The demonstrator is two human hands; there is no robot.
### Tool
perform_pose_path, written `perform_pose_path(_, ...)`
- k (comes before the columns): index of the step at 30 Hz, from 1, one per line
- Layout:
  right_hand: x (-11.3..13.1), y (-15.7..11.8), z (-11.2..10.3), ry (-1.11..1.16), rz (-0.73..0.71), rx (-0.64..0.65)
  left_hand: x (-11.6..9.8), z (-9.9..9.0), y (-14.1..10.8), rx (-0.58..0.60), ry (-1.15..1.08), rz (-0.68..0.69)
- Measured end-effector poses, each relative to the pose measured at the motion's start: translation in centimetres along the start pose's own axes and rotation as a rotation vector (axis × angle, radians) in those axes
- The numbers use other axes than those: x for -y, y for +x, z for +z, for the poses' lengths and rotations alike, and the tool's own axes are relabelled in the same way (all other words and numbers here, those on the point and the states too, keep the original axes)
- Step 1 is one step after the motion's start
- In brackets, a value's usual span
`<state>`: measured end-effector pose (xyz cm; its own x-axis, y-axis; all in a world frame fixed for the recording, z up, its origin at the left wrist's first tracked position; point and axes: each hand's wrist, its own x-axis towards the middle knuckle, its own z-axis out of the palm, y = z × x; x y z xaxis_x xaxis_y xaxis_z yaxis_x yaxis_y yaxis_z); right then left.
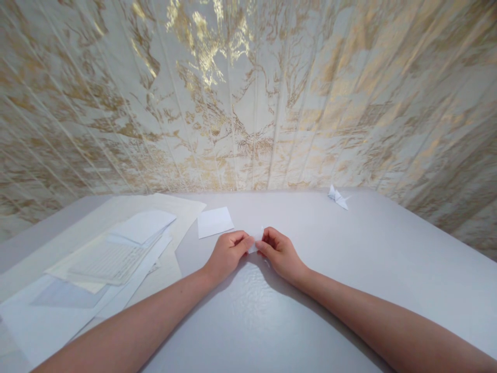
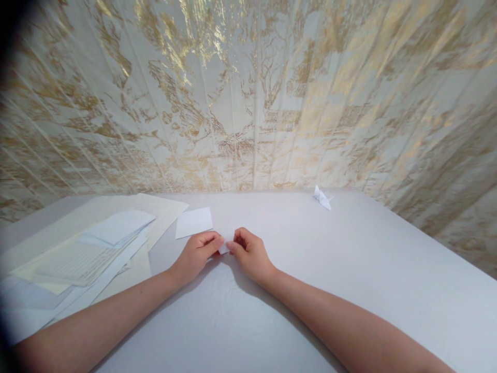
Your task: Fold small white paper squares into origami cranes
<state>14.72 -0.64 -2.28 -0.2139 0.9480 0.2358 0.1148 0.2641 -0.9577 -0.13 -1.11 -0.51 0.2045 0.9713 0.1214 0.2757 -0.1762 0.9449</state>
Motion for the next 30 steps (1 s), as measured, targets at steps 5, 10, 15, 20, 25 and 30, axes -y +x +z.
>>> perform_pose_path(5,0.1,0.0,0.1,0.091,0.034,-0.016,0.0,-0.1,0.0,-0.154,-0.100,0.070)
perform_pose_path(10,-0.2,0.1,0.1,0.120,0.048,-0.046,0.3,-0.1,0.1,-0.218,-0.022,0.220)
perform_pose_path(15,-0.6,0.2,0.1,0.099,0.006,-0.071,0.5,-0.2,0.1,-0.168,0.045,0.312)
perform_pose_path(20,-0.9,0.2,0.0,0.029,-0.025,-0.077,0.3,-0.2,0.1,-0.151,0.065,0.296)
perform_pose_path(25,-0.8,0.1,-0.2,-0.136,-0.082,-0.106,0.2,-0.4,0.2,-0.146,0.132,0.280)
perform_pose_path(30,-0.2,-0.2,-0.3,-0.276,-0.186,-0.108,0.2,-0.6,0.2,-0.153,0.234,0.351)
